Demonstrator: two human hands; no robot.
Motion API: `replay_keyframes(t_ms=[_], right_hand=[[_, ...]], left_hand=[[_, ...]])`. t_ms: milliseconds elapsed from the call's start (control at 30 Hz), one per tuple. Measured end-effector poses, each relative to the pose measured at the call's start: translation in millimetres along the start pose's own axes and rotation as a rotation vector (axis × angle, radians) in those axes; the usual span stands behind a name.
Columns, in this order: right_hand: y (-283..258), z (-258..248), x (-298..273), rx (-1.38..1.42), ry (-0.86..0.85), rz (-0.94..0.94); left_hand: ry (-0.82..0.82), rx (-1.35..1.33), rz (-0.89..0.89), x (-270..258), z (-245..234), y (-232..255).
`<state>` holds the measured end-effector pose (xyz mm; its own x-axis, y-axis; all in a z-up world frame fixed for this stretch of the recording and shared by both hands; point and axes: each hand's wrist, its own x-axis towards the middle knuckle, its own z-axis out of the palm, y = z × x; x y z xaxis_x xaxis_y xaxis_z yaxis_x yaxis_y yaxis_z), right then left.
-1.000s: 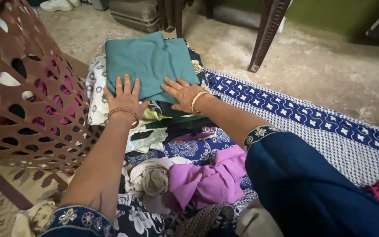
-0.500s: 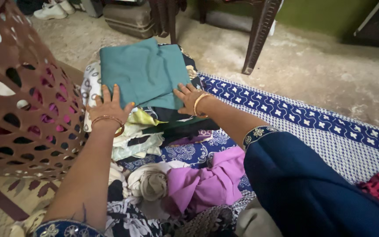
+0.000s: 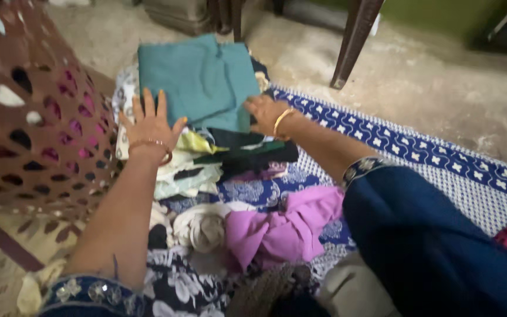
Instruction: The person sits on a mat and folds several garments one by one, including a pink top, a white cloth, a black garment, a white patterned top, and a green patterned cloth. Each item is smoothed and folded neatly, then placed on a growing stack.
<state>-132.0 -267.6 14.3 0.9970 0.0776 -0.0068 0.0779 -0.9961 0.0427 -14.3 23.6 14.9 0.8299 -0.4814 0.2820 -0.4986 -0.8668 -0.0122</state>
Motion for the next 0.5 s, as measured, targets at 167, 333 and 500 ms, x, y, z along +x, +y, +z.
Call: replay_keyframes(t_ms=[167,333,500], right_hand=[[18.0,-10.6,-19.6,-0.008,0.126,-0.214],[33.9,-9.2,-35.9,-0.049,0.042,-0.256],[37.9,0.6,-36.6,-0.040,-0.004,-0.212]], left_hand=[[0.029,0.022,0.140,-4.3,-2.1,0.0],[-0.099,0.061,0.128,-12.1,-4.2,-4.5],[-0.060,0.059,0.155,-14.8,-1.7,-6.0]])
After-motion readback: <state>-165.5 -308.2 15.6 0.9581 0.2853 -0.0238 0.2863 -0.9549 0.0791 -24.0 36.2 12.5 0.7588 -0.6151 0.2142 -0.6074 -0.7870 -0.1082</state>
